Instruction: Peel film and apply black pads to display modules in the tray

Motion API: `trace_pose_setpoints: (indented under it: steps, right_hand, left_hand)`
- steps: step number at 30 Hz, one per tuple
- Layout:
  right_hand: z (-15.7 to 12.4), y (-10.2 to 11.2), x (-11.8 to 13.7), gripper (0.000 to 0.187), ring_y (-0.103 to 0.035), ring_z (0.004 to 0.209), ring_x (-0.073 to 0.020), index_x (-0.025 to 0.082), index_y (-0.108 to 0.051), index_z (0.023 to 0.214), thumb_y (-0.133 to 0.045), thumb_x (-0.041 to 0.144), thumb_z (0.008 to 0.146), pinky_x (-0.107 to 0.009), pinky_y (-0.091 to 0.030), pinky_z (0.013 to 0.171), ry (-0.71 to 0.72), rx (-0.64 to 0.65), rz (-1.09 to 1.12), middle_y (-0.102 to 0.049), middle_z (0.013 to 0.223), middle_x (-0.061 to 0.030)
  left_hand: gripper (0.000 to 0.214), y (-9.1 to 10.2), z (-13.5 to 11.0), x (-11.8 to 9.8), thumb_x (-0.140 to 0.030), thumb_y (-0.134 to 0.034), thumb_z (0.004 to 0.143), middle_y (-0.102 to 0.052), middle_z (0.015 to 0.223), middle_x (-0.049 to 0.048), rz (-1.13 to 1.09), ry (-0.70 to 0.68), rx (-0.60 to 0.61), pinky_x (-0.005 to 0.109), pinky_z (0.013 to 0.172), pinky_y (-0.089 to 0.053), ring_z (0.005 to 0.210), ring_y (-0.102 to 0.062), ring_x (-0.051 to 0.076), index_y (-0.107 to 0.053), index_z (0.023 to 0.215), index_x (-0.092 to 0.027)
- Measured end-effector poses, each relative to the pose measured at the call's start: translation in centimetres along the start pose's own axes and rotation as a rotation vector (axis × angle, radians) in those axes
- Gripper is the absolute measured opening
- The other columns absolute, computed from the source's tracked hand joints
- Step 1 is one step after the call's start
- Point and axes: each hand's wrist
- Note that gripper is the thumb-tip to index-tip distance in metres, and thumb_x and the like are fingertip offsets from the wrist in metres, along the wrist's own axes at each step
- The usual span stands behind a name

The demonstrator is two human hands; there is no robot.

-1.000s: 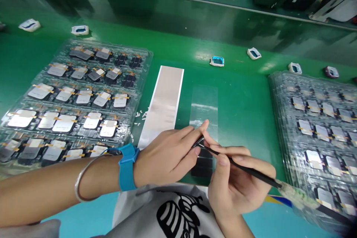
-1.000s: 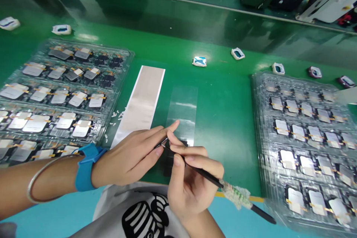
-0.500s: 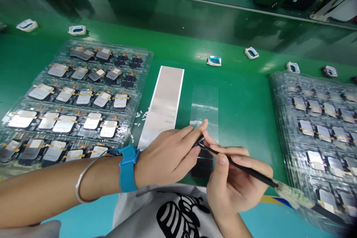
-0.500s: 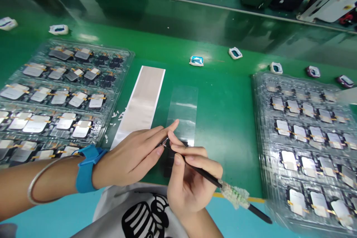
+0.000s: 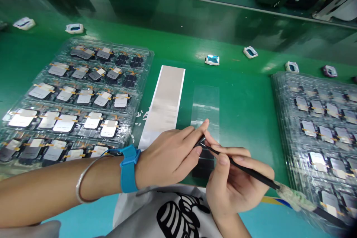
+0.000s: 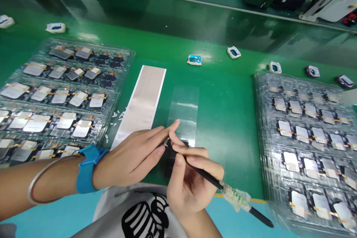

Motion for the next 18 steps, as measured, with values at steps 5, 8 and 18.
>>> trace_pose_setpoints:
  steps: [5, 8, 18]
  right_hand:
    - [-0.11, 0.28, -0.06, 0.032, -0.070, 0.079, -0.0148, 0.017, -0.049, 0.100, -0.055, -0.007, 0.080, -0.039, -0.066, 0.076, 0.016, 0.021, -0.020, -0.066, 0.086, -0.0017]
    - [-0.17, 0.47, -0.13, 0.032, -0.070, 0.079, -0.0155, 0.017, -0.049, 0.101, -0.056, -0.006, 0.080, -0.041, -0.066, 0.077, 0.031, 0.037, -0.046, -0.065, 0.086, -0.0013]
    - [-0.48, 0.88, -0.31, 0.035, -0.070, 0.082, -0.0160, 0.017, -0.047, 0.103, -0.057, -0.007, 0.079, -0.043, -0.066, 0.077, 0.055, 0.056, -0.030, -0.066, 0.091, -0.0029]
  left_hand:
    - [0.051, 0.02, -0.02, -0.04, -0.026, -0.024, 0.101, -0.064, 0.116, 0.0137, 0.021, 0.001, 0.001, 0.042, 0.083, -0.055, 0.099, -0.063, 0.024, -0.025, 0.149, -0.008]
    - [0.050, 0.03, -0.04, -0.05, -0.025, -0.024, 0.101, -0.065, 0.114, 0.0122, 0.026, 0.003, 0.000, 0.040, 0.083, -0.054, 0.098, -0.063, 0.023, -0.026, 0.149, -0.010]
    - [0.051, 0.06, 0.06, -0.12, -0.023, -0.025, 0.100, -0.065, 0.104, 0.0113, 0.036, 0.000, 0.007, 0.040, 0.076, -0.055, 0.089, -0.063, 0.023, -0.029, 0.148, -0.009]
Point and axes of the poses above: each hand's wrist, its own z-axis towards the middle knuckle, its own y-axis out of the back of the hand, x = y × z
